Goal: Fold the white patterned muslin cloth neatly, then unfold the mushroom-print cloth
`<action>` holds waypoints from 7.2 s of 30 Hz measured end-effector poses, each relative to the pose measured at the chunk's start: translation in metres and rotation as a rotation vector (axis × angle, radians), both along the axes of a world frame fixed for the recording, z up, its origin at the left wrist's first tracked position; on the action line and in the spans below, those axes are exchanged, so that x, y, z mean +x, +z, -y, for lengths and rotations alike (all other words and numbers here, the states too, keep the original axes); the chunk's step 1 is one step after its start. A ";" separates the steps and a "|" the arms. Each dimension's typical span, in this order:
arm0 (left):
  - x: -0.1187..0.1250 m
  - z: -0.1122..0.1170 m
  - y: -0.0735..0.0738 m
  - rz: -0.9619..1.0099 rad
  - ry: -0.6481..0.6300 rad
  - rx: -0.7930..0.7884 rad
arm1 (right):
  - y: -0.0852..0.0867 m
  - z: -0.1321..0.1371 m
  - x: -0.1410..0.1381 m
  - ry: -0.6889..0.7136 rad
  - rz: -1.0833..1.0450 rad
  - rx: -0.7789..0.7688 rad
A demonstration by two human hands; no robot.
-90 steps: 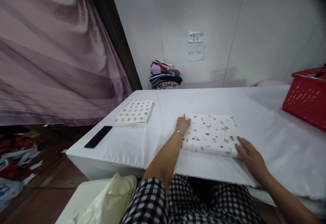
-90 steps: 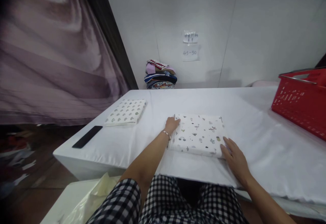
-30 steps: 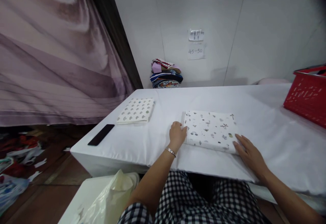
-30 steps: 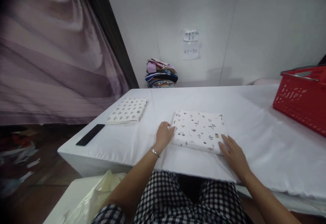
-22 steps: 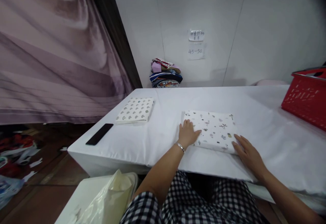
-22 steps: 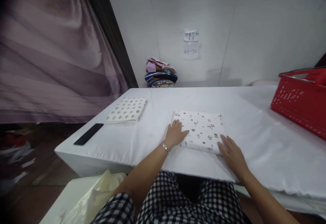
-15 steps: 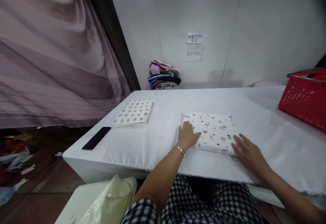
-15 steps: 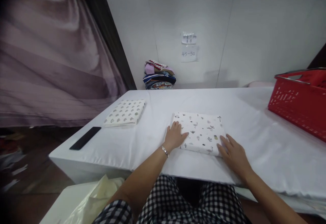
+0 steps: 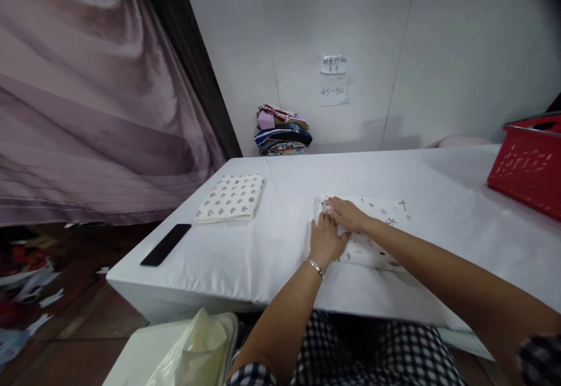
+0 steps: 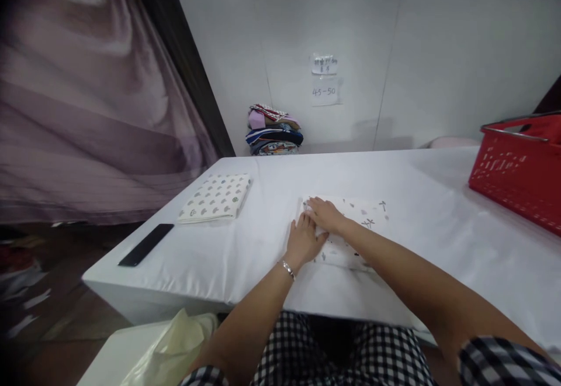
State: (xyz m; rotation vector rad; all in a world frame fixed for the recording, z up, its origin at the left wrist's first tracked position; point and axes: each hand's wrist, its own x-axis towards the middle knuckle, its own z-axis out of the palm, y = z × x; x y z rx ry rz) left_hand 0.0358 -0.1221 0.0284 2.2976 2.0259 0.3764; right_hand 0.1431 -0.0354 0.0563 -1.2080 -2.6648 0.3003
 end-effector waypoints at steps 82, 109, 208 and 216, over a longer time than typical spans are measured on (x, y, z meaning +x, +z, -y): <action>-0.063 -0.053 0.007 0.570 0.360 -0.010 | -0.057 0.130 0.106 -0.543 -0.274 -0.136; -0.085 -0.048 -0.021 0.647 0.415 0.225 | -0.073 0.052 0.156 -0.644 -0.360 0.128; -0.017 -0.083 0.003 -0.032 0.158 -0.150 | -0.051 0.056 0.195 -0.542 -0.186 -0.118; -0.021 -0.073 0.016 -0.105 0.170 -0.136 | -0.041 0.034 0.193 -0.676 -0.254 -0.121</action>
